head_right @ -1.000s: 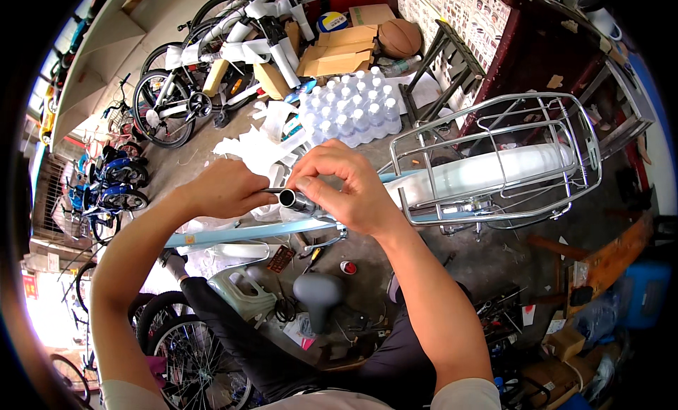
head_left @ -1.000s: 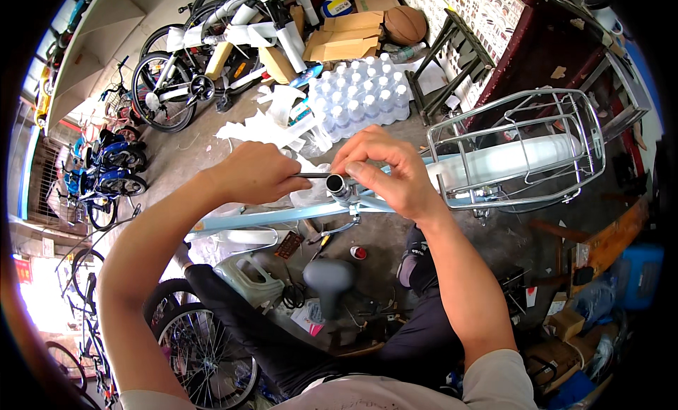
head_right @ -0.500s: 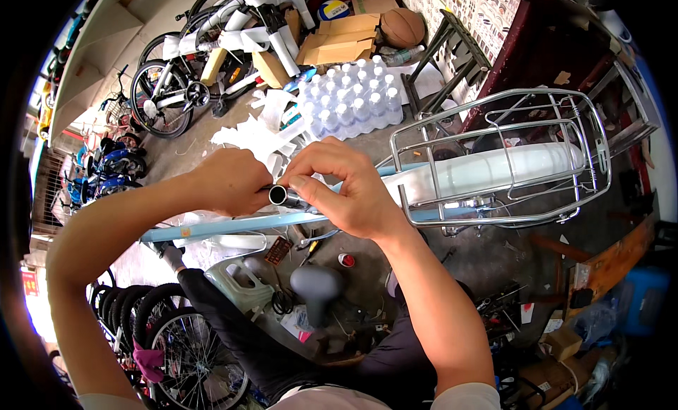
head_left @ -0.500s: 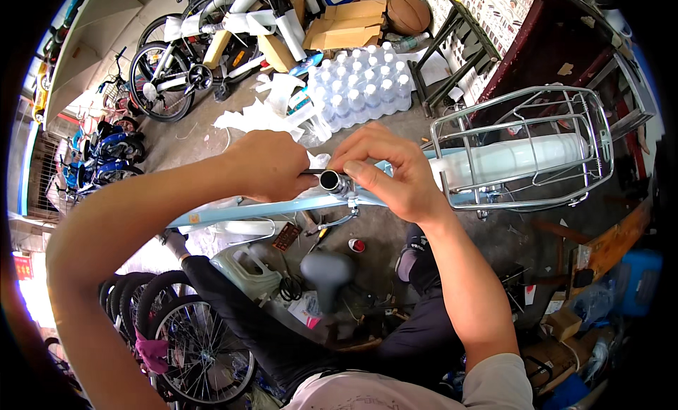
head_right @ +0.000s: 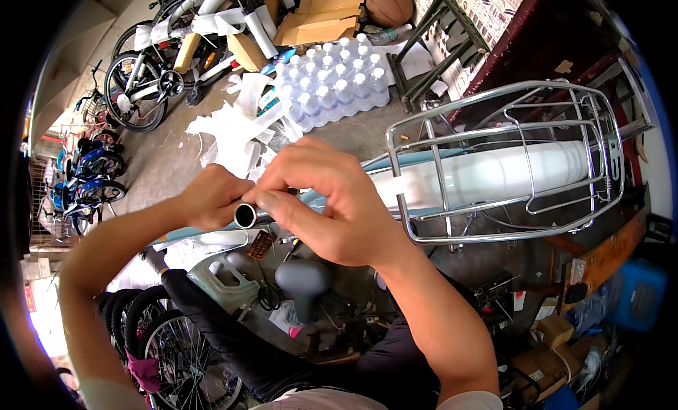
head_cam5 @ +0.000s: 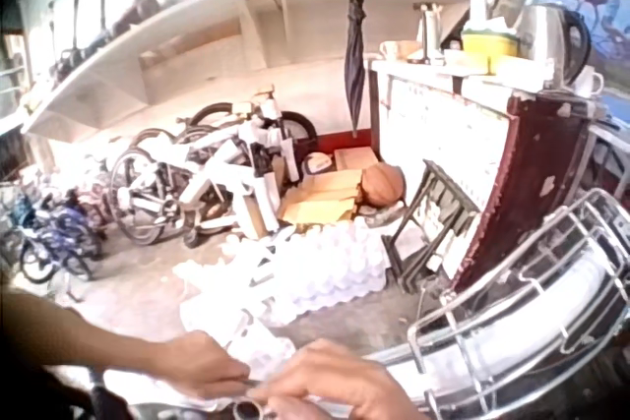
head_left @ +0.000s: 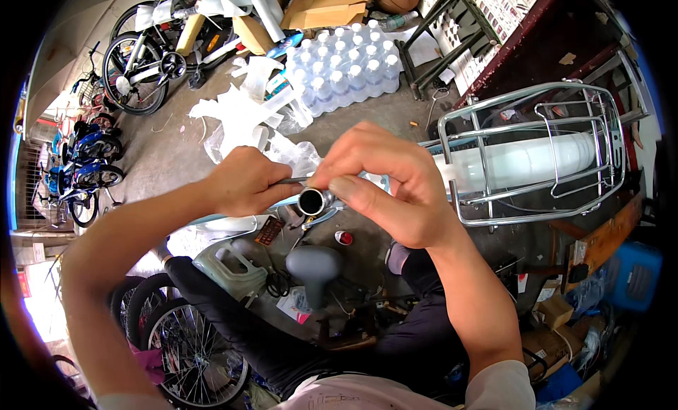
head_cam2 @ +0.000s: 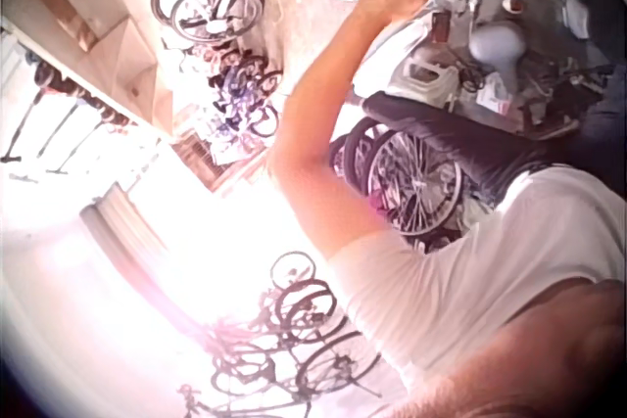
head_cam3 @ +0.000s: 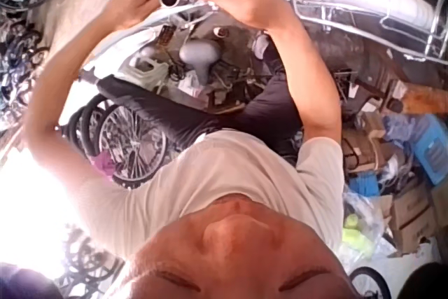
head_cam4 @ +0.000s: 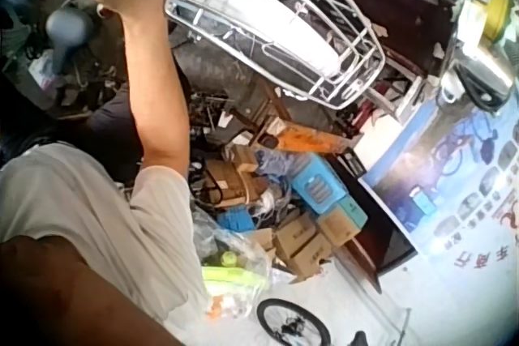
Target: The person attaches a bicycle seat to the frame. They use a wrench to adjust the bolt on the seat post clamp, then place the saddle onto the post and press down by hand to secure it.
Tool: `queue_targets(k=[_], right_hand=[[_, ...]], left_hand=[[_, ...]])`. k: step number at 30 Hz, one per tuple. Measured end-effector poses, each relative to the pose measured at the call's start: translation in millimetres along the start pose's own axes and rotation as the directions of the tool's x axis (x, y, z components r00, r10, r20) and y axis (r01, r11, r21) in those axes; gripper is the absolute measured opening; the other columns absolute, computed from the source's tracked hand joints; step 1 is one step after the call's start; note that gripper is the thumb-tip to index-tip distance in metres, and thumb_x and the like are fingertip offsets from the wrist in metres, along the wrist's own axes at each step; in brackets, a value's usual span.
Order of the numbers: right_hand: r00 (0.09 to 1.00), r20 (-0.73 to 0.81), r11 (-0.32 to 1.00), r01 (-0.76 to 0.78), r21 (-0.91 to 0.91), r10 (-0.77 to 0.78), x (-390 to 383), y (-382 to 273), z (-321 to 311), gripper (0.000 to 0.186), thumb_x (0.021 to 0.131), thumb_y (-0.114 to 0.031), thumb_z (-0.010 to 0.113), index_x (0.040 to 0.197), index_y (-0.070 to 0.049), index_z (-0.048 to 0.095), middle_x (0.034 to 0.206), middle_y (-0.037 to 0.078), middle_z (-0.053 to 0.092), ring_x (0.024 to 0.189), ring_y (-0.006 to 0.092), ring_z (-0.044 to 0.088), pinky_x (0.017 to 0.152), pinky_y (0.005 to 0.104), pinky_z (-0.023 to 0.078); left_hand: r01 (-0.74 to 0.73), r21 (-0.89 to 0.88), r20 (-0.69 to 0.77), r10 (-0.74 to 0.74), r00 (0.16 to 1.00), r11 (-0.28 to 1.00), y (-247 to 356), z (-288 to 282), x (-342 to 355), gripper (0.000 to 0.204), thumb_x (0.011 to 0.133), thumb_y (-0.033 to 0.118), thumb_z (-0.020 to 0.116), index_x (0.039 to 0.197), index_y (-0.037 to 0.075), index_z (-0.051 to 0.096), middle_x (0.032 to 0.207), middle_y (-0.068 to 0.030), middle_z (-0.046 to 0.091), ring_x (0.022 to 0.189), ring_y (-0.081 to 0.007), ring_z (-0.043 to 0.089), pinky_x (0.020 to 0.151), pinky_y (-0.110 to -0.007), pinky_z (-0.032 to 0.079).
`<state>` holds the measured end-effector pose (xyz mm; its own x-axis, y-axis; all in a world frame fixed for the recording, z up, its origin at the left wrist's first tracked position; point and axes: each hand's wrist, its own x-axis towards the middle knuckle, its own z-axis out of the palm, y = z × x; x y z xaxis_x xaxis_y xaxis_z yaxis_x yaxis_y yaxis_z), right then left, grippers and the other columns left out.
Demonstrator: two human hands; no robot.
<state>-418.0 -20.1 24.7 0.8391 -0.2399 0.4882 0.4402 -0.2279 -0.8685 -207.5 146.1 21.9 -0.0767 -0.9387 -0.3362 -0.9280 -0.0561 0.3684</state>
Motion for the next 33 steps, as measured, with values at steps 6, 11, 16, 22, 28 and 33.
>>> queue_targets(k=[6,11,16,22,28,33], right_hand=[[0.999,-0.040,0.992,0.005,0.129,0.000,3.3,5.2,5.3,0.010,0.090,-0.009,0.067,0.086,-0.001,0.072,0.081,0.005,0.067,0.080,0.0168,0.059,0.076,0.0309,0.045],[0.997,-0.009,0.985,-0.073,0.156,0.075,-2.0,0.1,-0.7,0.011,0.090,-0.008,0.066,0.087,0.001,0.072,0.084,0.006,0.069,0.082,0.0141,0.060,0.079,0.0304,0.046],[0.996,-0.019,0.990,-0.082,0.114,0.085,-2.3,-0.4,1.5,0.013,0.091,-0.010,0.065,0.087,0.000,0.073,0.087,0.006,0.070,0.086,0.0140,0.062,0.081,0.0296,0.047],[0.994,-0.021,0.988,-0.103,0.119,0.106,-1.0,-0.3,-1.7,0.016,0.089,-0.010,0.063,0.089,0.002,0.074,0.087,0.007,0.069,0.085,0.0141,0.061,0.079,0.0289,0.046],[0.996,0.005,0.992,-0.089,0.095,0.089,-1.0,-1.7,0.7,0.015,0.090,-0.010,0.064,0.089,0.002,0.073,0.088,0.006,0.069,0.088,0.0139,0.062,0.081,0.0291,0.046],[0.995,-0.018,0.990,-0.095,0.101,0.097,-2.3,-1.4,1.6,0.014,0.091,-0.013,0.068,0.091,-0.001,0.075,0.084,0.005,0.071,0.086,0.0134,0.061,0.079,0.0296,0.046]], left_hand=[[-0.124,-0.012,-0.699,0.080,0.710,0.992,-13.1,84.9,15.3,0.031,0.083,0.027,0.072,0.067,0.007,0.054,0.057,-0.0132,0.054,0.050,-0.0337,0.056,0.048,-0.043,0.042],[0.148,-0.197,-0.440,-0.222,0.870,0.969,-7.6,47.8,-5.3,0.038,0.091,0.038,0.071,0.074,0.005,0.062,0.060,-0.0149,0.059,0.057,-0.0358,0.060,0.054,-0.046,0.045],[0.292,0.111,-0.174,-0.270,0.947,0.950,27.7,-21.4,-28.0,0.048,0.095,0.053,0.060,0.079,0.009,0.069,0.065,-0.0149,0.064,0.063,-0.0359,0.065,0.058,-0.047,0.049],[0.313,0.436,0.027,-0.360,0.933,0.844,84.1,-64.0,-15.9,0.052,0.097,0.056,0.054,0.088,0.009,0.074,0.072,-0.0138,0.070,0.071,-0.0354,0.071,0.065,-0.048,0.054],[0.359,0.510,0.196,-0.512,0.836,0.781,102.1,-68.5,2.0,0.046,0.098,0.045,0.057,0.092,0.004,0.075,0.084,-0.0165,0.073,0.081,-0.0347,0.073,0.072,-0.046,0.057],[0.393,0.484,0.230,-0.548,0.805,0.781,97.2,-65.6,11.4,0.047,0.099,0.045,0.054,0.094,0.003,0.075,0.089,-0.0168,0.074,0.084,-0.0354,0.072,0.075,-0.047,0.057]])
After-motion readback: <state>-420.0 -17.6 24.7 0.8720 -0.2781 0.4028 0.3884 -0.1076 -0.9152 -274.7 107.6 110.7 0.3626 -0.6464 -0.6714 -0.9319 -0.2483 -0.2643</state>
